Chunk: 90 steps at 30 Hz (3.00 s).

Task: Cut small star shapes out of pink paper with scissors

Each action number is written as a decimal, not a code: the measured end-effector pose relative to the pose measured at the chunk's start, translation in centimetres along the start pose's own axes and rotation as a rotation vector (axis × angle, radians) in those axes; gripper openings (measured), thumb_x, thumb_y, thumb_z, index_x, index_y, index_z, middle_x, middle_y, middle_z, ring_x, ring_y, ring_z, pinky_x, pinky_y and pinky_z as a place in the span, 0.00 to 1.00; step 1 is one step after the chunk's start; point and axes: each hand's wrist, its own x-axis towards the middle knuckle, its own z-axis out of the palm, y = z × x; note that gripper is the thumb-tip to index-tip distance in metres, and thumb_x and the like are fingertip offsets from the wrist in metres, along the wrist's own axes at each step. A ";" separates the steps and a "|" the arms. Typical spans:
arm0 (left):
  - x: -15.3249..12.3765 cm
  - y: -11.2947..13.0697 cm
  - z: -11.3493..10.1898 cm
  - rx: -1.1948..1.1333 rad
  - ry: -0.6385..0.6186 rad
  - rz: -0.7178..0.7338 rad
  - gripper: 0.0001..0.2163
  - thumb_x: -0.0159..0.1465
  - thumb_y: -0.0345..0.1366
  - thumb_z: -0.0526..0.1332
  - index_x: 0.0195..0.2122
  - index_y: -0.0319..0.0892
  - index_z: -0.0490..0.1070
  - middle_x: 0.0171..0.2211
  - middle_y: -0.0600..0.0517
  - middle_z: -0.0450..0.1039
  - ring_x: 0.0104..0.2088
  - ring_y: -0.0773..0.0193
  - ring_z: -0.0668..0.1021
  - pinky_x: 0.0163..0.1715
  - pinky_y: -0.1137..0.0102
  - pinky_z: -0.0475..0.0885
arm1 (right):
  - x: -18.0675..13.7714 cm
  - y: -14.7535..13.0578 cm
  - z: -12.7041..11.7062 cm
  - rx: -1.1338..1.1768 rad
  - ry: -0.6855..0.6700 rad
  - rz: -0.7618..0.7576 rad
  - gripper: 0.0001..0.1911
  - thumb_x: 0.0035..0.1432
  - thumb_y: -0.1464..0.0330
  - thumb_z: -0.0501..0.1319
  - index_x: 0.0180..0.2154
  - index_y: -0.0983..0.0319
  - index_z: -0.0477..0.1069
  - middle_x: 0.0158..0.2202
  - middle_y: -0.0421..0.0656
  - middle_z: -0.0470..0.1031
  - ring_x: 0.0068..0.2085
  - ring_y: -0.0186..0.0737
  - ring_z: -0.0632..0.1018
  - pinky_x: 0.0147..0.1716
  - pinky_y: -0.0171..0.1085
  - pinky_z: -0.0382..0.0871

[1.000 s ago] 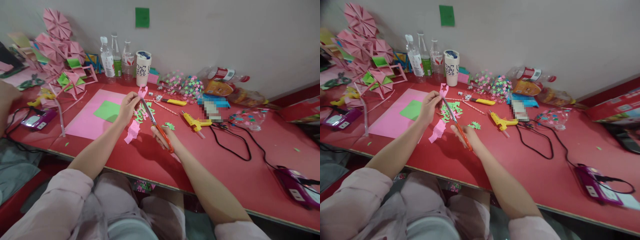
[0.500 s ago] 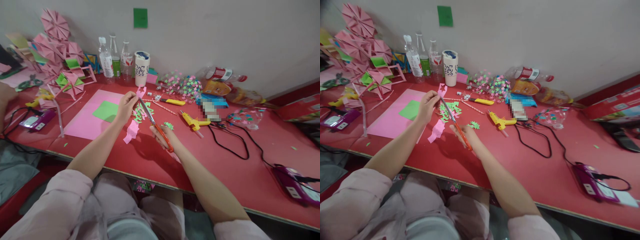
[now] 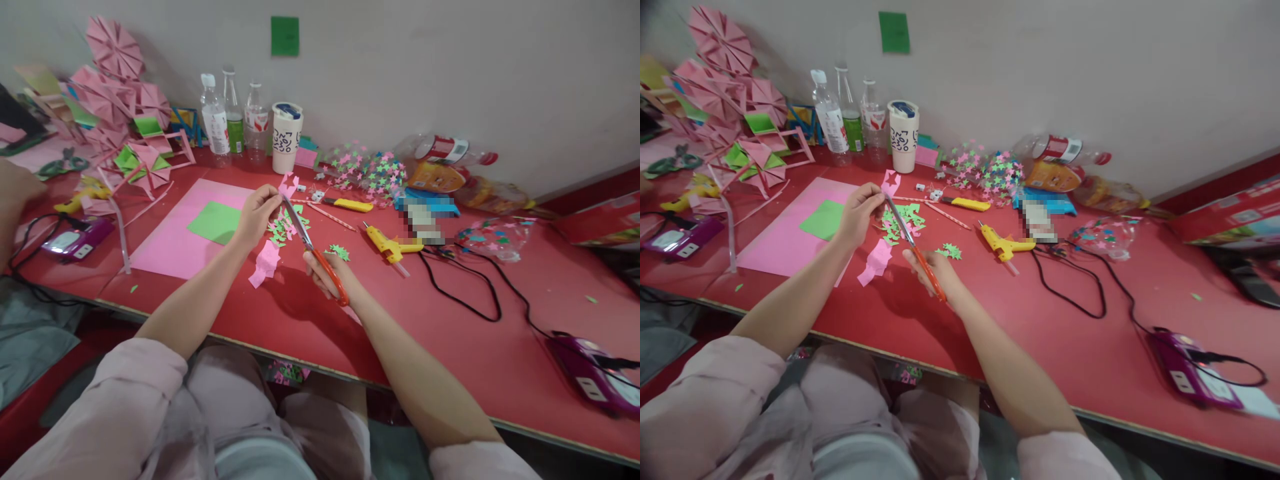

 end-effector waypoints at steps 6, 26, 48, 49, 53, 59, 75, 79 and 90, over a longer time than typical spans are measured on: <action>0.0 0.2 0.0 -0.009 -0.005 0.014 0.10 0.58 0.27 0.55 0.20 0.42 0.60 0.15 0.58 0.58 0.17 0.75 0.61 0.19 0.76 0.58 | 0.1 0.0 -0.1 -0.010 0.009 0.011 0.25 0.53 0.46 0.56 0.21 0.60 0.59 0.07 0.31 0.53 0.08 0.27 0.57 0.08 0.30 0.52; 0.2 -0.2 -0.5 -0.063 0.016 -0.013 0.06 0.54 0.29 0.59 0.21 0.42 0.64 0.16 0.58 0.62 0.17 0.75 0.65 0.18 0.76 0.59 | 0.1 0.2 -0.4 0.000 -0.020 -0.012 0.24 0.54 0.47 0.56 0.23 0.60 0.59 0.09 0.31 0.54 0.09 0.27 0.57 0.10 0.29 0.54; -0.2 -0.6 0.1 -0.229 -0.026 -0.065 0.06 0.52 0.30 0.60 0.21 0.41 0.63 0.16 0.59 0.63 0.17 0.76 0.65 0.19 0.77 0.59 | -0.1 0.4 0.4 0.052 0.002 -0.032 0.24 0.56 0.47 0.55 0.23 0.60 0.60 0.09 0.31 0.55 0.09 0.27 0.58 0.10 0.30 0.54; -0.1 -0.6 0.1 -0.235 -0.028 -0.064 0.06 0.52 0.30 0.60 0.21 0.41 0.63 0.16 0.59 0.63 0.17 0.76 0.65 0.19 0.77 0.58 | -0.1 0.4 0.4 0.051 0.005 -0.023 0.24 0.56 0.47 0.55 0.23 0.60 0.60 0.09 0.31 0.55 0.09 0.27 0.58 0.10 0.30 0.53; -0.1 -0.5 0.1 -0.238 -0.022 -0.072 0.06 0.52 0.30 0.60 0.20 0.41 0.63 0.16 0.59 0.63 0.17 0.77 0.65 0.19 0.77 0.58 | -0.1 0.3 0.4 0.048 0.005 0.000 0.24 0.55 0.47 0.56 0.23 0.60 0.59 0.09 0.31 0.54 0.09 0.28 0.58 0.09 0.30 0.53; -0.2 -0.3 0.1 -0.234 -0.054 -0.100 0.07 0.53 0.29 0.59 0.21 0.41 0.62 0.16 0.59 0.62 0.17 0.77 0.65 0.18 0.77 0.58 | -0.2 0.3 0.4 0.040 0.003 -0.027 0.23 0.57 0.48 0.54 0.24 0.61 0.60 0.09 0.31 0.54 0.10 0.28 0.58 0.11 0.30 0.54; -0.3 -0.2 0.1 -0.238 -0.073 -0.121 0.07 0.52 0.30 0.60 0.20 0.41 0.62 0.16 0.59 0.63 0.17 0.77 0.65 0.18 0.78 0.59 | 0.3 0.6 0.2 0.052 0.008 -0.001 0.24 0.55 0.48 0.56 0.22 0.60 0.58 0.07 0.31 0.54 0.08 0.27 0.57 0.09 0.30 0.51; -0.1 -0.2 -0.1 -0.262 -0.062 -0.117 0.07 0.52 0.30 0.61 0.20 0.41 0.63 0.15 0.59 0.63 0.17 0.77 0.65 0.17 0.78 0.58 | 0.3 0.5 0.1 0.051 0.020 -0.015 0.24 0.55 0.47 0.57 0.22 0.60 0.58 0.07 0.31 0.55 0.08 0.28 0.58 0.09 0.30 0.51; 0.3 -0.6 -0.4 -0.269 0.036 -0.145 0.06 0.56 0.34 0.59 0.23 0.41 0.65 0.17 0.58 0.64 0.17 0.78 0.66 0.17 0.79 0.59 | 0.4 0.6 0.1 0.023 0.020 -0.016 0.25 0.54 0.46 0.57 0.22 0.59 0.57 0.08 0.32 0.54 0.09 0.29 0.58 0.10 0.31 0.53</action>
